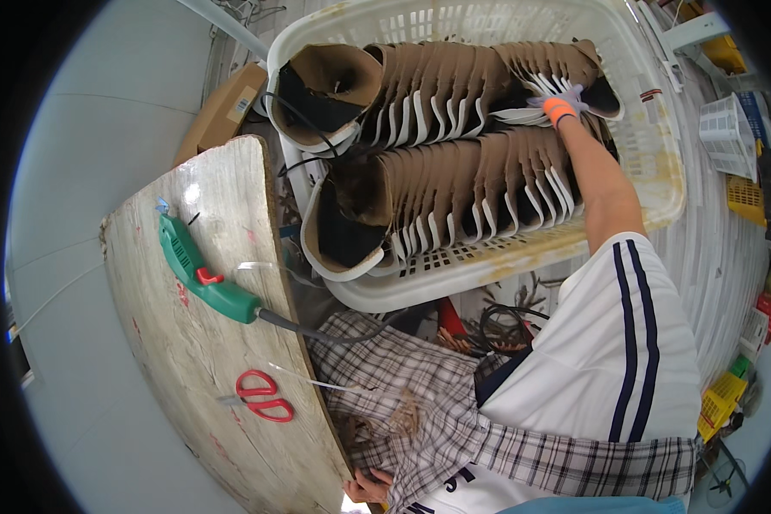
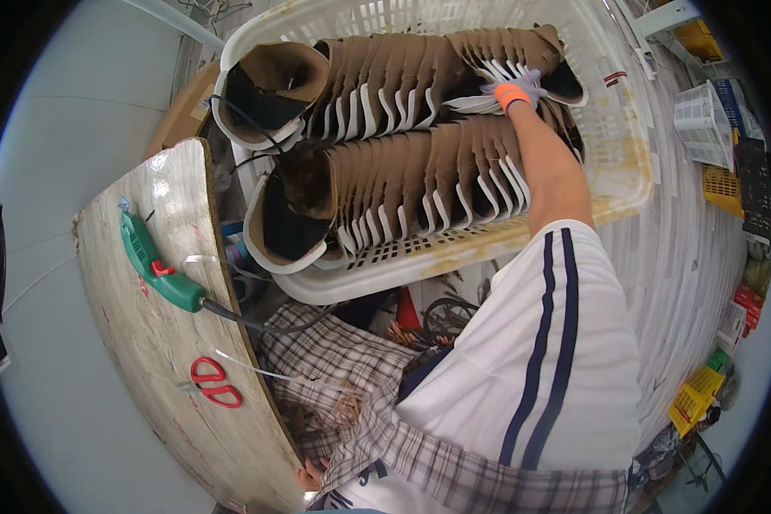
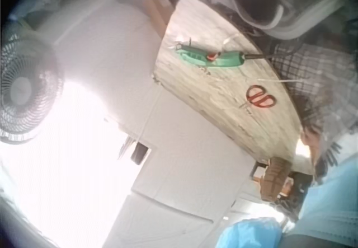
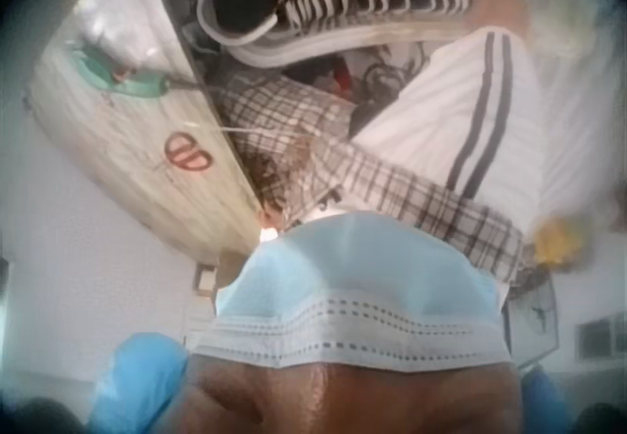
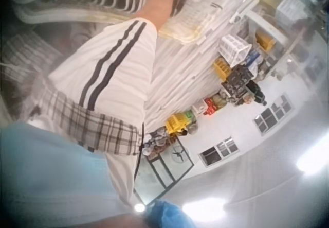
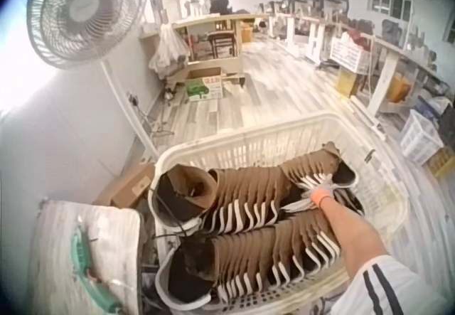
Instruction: The person trims the edges of brown slip-on shoes using red-handled scissors and a green electric trimmer. They repeatedly pick up shoes from a white basket, trim the upper edges, and place them on a wooden table. The process is repeated for multiple shoes.
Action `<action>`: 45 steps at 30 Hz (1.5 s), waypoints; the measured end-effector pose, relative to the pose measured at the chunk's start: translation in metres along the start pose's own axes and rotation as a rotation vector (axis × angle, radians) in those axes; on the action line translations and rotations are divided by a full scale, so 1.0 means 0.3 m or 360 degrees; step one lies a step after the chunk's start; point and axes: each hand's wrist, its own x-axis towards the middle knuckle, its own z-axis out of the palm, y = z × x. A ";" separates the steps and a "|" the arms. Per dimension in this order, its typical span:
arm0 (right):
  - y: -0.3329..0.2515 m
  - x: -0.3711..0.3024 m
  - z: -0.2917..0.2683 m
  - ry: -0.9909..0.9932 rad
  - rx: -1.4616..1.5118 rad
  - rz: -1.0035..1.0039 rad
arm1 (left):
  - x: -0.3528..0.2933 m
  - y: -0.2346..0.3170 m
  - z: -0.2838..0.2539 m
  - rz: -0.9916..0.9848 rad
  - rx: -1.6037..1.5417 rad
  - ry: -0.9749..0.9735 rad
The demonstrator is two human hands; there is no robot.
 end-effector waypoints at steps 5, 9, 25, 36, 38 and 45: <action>-0.071 -0.020 -0.024 0.0050 0.0241 0.0185 | -0.061 0.101 -0.020 -0.0211 0.0105 -0.0071; -0.065 -0.035 -0.080 0.0039 0.0066 0.0071 | -0.274 0.045 0.072 -0.0547 0.0106 -0.0205; -0.001 -0.103 -0.199 0.0054 -0.0717 -0.0882 | -0.113 -0.025 0.134 -0.0104 -0.0080 0.0472; -0.172 -0.518 -0.347 0.0547 -0.1188 -0.0697 | -0.143 0.031 0.081 -0.0362 0.0131 0.0204; -0.172 -0.438 -0.312 0.0379 -0.0884 -0.0256 | -0.179 0.008 0.084 -0.0344 0.0063 0.0174; -0.158 -0.166 -0.254 -0.0277 -0.1657 -0.0486 | -0.211 -0.004 0.101 -0.0346 0.0069 0.0170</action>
